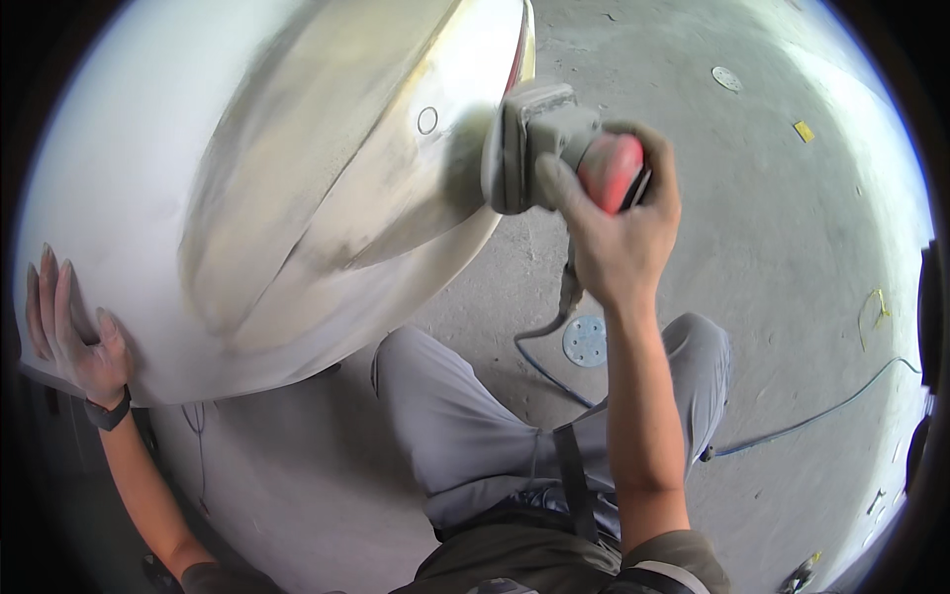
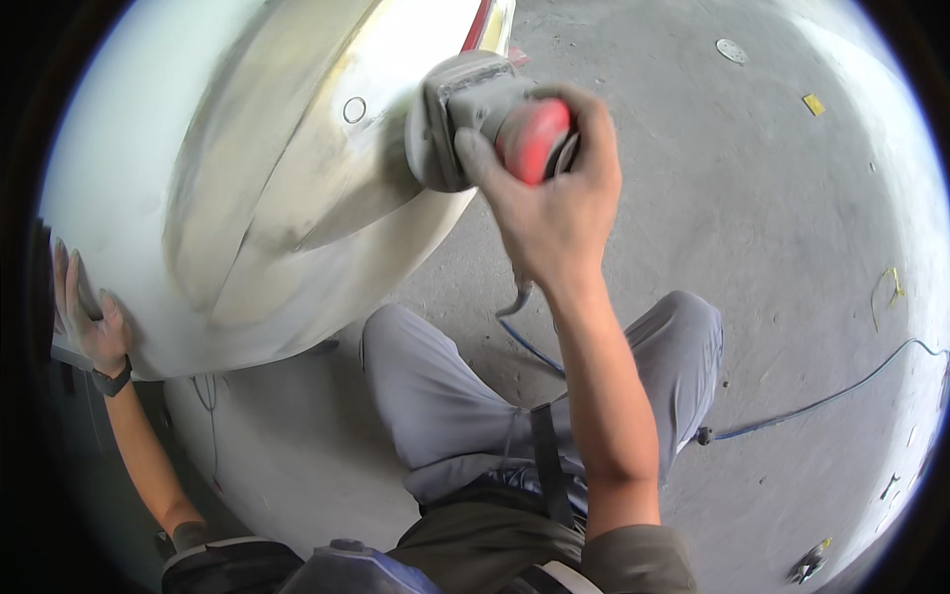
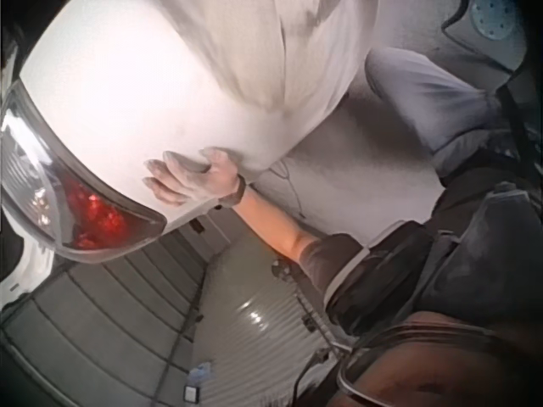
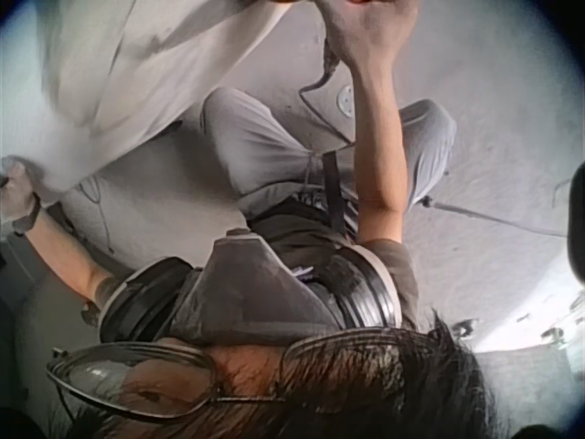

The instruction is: The person uses a pneumatic orbital sander to smooth the surface of a white car bumper. They move the sander across the rear bumper, including around the taillight and near the license plate area, while kneeling on the floor.

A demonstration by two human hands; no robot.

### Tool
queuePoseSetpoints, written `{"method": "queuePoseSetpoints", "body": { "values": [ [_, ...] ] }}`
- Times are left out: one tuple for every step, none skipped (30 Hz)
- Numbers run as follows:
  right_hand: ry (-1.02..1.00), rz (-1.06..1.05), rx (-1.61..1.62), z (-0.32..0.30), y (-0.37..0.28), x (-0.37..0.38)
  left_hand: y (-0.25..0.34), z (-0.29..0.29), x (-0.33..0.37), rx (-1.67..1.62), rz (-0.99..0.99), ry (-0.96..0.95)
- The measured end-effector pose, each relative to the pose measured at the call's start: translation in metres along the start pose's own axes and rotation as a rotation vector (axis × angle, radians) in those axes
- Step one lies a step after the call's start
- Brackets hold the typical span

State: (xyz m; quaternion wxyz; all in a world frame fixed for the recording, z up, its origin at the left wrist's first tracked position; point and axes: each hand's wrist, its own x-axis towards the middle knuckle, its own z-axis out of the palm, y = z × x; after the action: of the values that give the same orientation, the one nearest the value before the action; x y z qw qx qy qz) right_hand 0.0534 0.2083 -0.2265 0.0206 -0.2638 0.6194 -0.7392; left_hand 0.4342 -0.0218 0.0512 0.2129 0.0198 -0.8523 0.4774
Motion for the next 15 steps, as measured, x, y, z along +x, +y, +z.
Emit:
{"method": "queuePoseSetpoints", "body": {
  "values": [
    [-0.018, 0.025, 0.026, -0.002, 0.002, -0.018, 0.001, -0.001, 0.002, 0.005, 0.011, 0.001],
    [-0.08, -0.062, -0.076, -0.001, 0.007, -0.031, 0.002, -0.002, 0.006, 0.016, 0.032, 0.002],
    [-0.123, -0.058, -0.079, 0.005, 0.008, -0.046, 0.004, -0.003, 0.008, 0.032, 0.048, -0.001],
    [-0.138, -0.068, -0.133, 0.01, 0.004, -0.06, 0.005, -0.005, 0.01, 0.042, 0.065, -0.006],
    [-0.158, -0.1, -0.187, 0.016, -0.003, -0.073, 0.006, -0.005, 0.011, 0.056, 0.076, -0.008],
    [-0.134, -0.136, -0.154, 0.023, -0.011, -0.083, 0.007, -0.006, 0.012, 0.09, 0.078, -0.023],
    [-0.117, -0.144, -0.126, 0.032, -0.018, -0.093, 0.008, -0.007, 0.013, 0.07, 0.085, -0.01],
    [-0.102, -0.192, -0.125, 0.04, -0.026, -0.102, 0.008, -0.007, 0.013, 0.062, 0.09, -0.014],
    [-0.108, -0.227, -0.112, 0.046, -0.035, -0.109, 0.008, -0.006, 0.012, 0.061, 0.084, -0.018],
    [-0.11, -0.276, -0.121, 0.05, -0.04, -0.112, 0.008, -0.005, 0.012, 0.046, 0.088, -0.003],
    [-0.122, -0.351, -0.126, 0.051, -0.044, -0.114, 0.007, -0.005, 0.011, 0.041, 0.081, 0.007],
    [-0.149, -0.367, -0.128, 0.053, -0.045, -0.115, 0.007, -0.004, 0.009, 0.043, 0.08, 0.017],
    [-0.08, -0.329, -0.139, 0.051, -0.045, -0.115, 0.006, -0.002, 0.008, 0.03, 0.075, 0.021],
    [-0.085, -0.322, -0.178, 0.05, -0.042, -0.114, 0.006, -0.002, 0.006, 0.031, 0.071, 0.024],
    [-0.05, -0.346, -0.199, 0.047, -0.039, -0.113, 0.007, -0.001, 0.004, 0.03, 0.053, 0.038]
  ]
}}
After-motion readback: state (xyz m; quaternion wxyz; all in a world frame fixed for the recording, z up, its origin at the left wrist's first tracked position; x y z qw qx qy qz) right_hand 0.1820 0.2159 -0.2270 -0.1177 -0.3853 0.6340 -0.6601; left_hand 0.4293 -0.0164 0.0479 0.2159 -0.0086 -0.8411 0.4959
